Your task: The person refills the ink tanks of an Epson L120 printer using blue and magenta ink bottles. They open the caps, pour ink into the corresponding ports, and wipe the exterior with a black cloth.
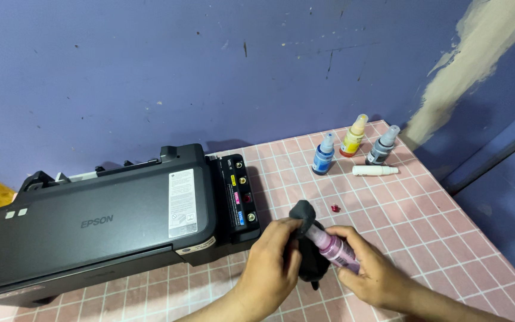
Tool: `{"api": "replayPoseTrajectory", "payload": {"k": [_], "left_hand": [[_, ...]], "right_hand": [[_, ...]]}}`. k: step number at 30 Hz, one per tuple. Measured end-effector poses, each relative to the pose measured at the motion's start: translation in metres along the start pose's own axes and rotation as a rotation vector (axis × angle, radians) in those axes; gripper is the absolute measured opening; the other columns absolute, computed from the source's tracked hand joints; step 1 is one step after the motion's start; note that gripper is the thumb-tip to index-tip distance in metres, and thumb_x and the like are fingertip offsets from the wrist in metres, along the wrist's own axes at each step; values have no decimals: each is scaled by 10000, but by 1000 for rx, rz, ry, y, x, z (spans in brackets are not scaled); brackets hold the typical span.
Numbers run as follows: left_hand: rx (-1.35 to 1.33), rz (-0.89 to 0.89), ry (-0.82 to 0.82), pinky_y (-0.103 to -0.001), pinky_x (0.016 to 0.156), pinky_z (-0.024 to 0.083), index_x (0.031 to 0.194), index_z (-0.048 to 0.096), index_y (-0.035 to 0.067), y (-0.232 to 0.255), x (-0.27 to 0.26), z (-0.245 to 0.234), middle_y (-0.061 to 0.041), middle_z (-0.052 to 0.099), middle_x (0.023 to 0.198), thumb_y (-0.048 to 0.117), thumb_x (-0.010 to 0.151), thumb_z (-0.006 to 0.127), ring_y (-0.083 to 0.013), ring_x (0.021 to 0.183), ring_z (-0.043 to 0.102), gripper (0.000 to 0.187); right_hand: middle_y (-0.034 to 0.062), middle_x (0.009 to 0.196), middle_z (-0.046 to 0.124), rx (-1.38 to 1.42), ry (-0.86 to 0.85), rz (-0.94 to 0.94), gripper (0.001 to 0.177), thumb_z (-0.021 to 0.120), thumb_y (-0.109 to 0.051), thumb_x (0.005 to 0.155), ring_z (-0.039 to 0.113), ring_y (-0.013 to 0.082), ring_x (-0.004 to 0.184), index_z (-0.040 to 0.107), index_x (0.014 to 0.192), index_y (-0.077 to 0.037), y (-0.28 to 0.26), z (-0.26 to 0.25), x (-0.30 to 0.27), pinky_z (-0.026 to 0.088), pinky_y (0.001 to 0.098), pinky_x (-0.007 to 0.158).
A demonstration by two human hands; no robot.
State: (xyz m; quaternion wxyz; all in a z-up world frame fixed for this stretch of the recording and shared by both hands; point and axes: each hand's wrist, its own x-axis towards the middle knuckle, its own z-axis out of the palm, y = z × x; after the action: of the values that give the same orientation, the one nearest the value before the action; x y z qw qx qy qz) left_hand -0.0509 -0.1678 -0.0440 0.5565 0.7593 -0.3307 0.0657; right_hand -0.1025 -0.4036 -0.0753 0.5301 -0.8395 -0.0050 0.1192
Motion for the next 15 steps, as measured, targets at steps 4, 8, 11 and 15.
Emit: {"api": "replayPoseTrajectory", "payload": {"k": [4, 8, 11, 15], "left_hand": [[70, -109, -138, -438, 852, 549, 1214, 609, -8, 5, 4, -9, -204, 654, 1121, 11, 880, 621, -400, 1003, 659, 335], [495, -35, -230, -487, 815, 518, 1045, 641, 9, 18, 20, -13, -186, 672, 1026, 182, 858, 679, -389, 945, 621, 258], [606, 89, -71, -497, 773, 503, 965, 624, -35, 22, 38, -7, -236, 639, 940, 286, 829, 698, -387, 880, 590, 356], [746, 158, -309, -471, 786, 554, 1003, 650, -8, 11, 78, 31, -212, 695, 965, 137, 826, 653, -376, 938, 667, 228]], "right_hand": [[76, 1087, 649, 24, 119, 146, 720, 637, -41, 827, 616, 159, 806, 398, 1486, -210, 1, -7, 2, 539, 311, 684], [124, 1163, 616, 261, 274, -34, 722, 603, 46, 803, 630, 189, 918, 353, 1462, -108, 14, -34, 21, 545, 340, 783], [134, 1230, 617, 258, 331, -160, 733, 607, 66, 798, 627, 177, 1096, 315, 1457, -63, 27, -47, 26, 510, 331, 932], [151, 1239, 636, 257, 361, -99, 708, 635, 51, 826, 625, 196, 1123, 334, 1455, -69, 41, -52, 28, 499, 350, 965]]}}
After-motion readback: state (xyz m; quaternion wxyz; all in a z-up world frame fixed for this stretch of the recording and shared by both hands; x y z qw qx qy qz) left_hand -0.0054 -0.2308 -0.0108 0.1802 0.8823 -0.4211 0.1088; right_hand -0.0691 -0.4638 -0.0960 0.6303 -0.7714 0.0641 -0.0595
